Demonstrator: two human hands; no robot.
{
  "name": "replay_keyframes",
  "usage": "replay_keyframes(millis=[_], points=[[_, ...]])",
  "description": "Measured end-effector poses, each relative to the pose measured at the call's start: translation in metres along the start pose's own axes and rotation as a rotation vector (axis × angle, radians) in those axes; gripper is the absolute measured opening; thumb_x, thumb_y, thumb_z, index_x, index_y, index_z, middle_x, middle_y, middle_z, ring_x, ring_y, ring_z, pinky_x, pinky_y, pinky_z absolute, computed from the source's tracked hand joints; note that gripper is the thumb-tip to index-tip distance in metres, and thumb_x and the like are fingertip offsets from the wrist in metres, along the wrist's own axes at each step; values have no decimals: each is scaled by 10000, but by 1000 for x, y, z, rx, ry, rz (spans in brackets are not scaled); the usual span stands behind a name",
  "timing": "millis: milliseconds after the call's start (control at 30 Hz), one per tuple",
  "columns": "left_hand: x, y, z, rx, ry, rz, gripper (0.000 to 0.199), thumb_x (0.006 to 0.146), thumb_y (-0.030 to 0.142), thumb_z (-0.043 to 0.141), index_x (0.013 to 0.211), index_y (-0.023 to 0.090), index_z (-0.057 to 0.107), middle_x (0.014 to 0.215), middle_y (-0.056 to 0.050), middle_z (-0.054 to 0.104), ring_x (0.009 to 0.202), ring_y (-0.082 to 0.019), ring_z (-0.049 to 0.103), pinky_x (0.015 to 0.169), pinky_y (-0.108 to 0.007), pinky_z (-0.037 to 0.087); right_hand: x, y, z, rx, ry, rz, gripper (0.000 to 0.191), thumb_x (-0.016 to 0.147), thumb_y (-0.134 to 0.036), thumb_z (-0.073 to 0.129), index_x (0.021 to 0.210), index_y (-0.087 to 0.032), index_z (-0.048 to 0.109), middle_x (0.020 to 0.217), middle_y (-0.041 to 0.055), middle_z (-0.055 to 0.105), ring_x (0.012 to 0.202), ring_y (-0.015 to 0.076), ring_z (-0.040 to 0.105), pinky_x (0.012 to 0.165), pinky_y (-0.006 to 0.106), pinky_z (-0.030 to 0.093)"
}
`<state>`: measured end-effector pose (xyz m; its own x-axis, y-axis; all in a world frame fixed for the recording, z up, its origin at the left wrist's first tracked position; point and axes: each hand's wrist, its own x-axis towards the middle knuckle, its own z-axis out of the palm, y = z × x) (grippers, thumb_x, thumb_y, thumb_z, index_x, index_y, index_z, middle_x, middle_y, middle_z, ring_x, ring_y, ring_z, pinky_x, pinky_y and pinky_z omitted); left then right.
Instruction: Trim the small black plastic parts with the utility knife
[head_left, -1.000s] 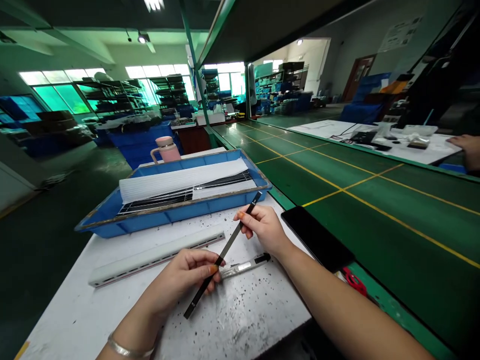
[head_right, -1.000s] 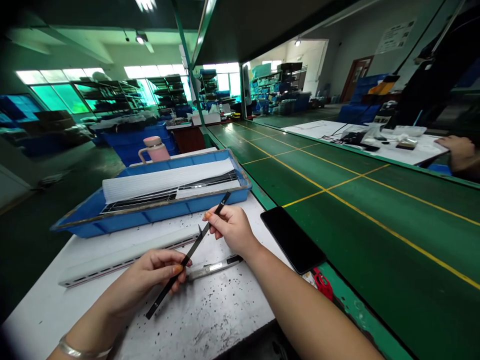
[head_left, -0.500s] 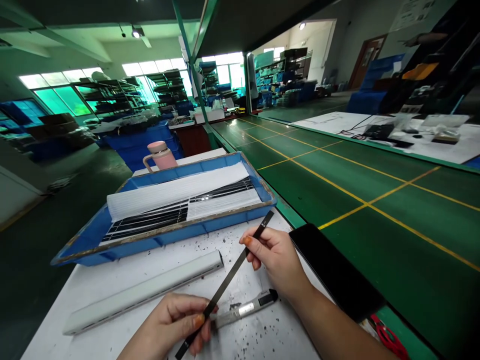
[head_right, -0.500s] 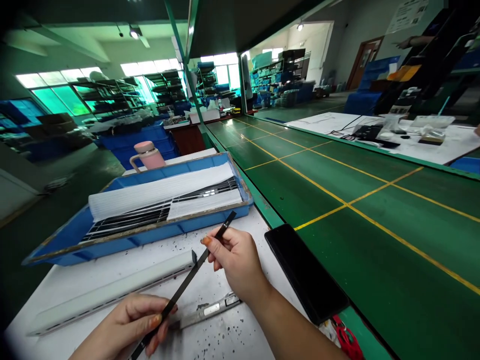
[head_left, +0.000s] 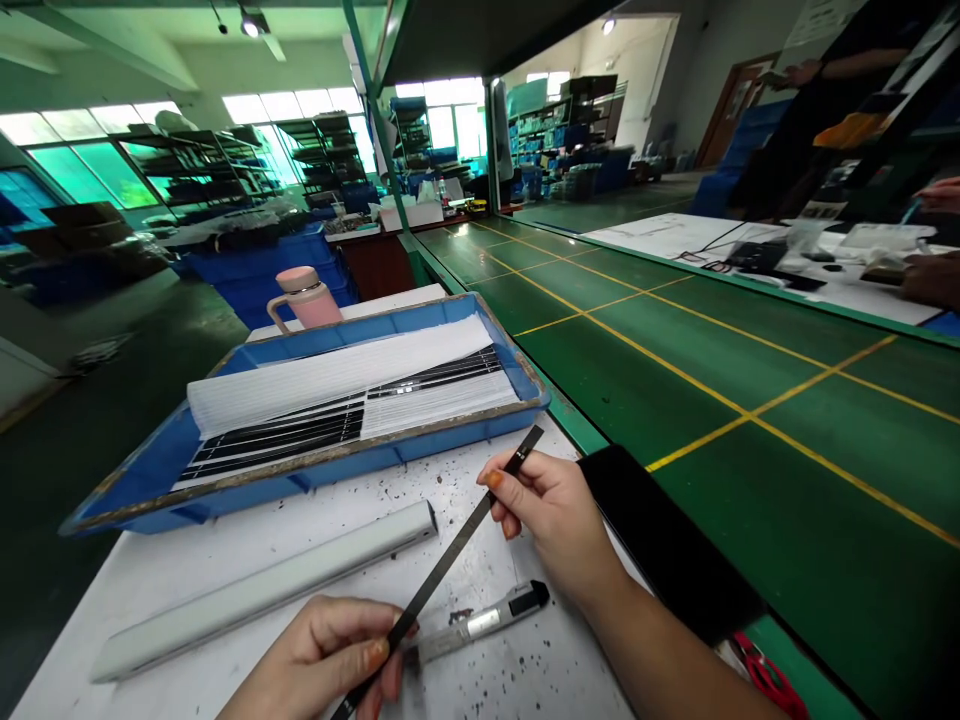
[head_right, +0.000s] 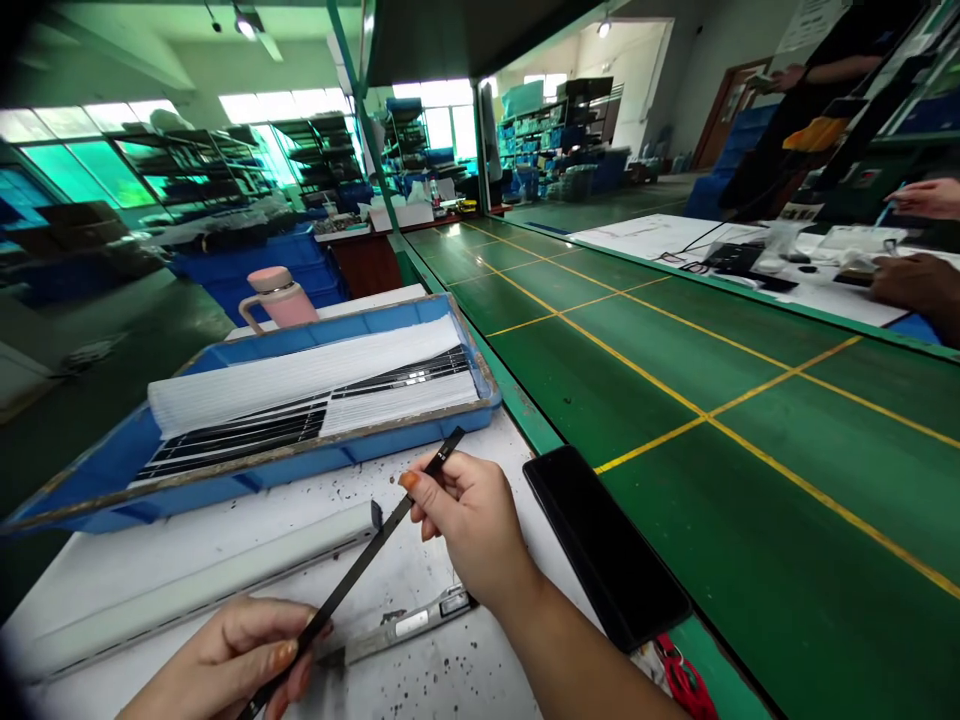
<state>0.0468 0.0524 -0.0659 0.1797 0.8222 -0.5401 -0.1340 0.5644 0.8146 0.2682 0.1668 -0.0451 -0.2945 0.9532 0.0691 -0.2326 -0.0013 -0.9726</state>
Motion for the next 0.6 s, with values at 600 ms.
replay_keyframes(millis=[600], points=[[-19,3,20,131,15,371,226,757,294,777,854,90,778,741,-107,720,612,-122,570,515,-190,400,-7,19,6,-120,-324,-70,471,814,-623,635,967,-179,665,668,6,623,499,96,516,460,231,382]])
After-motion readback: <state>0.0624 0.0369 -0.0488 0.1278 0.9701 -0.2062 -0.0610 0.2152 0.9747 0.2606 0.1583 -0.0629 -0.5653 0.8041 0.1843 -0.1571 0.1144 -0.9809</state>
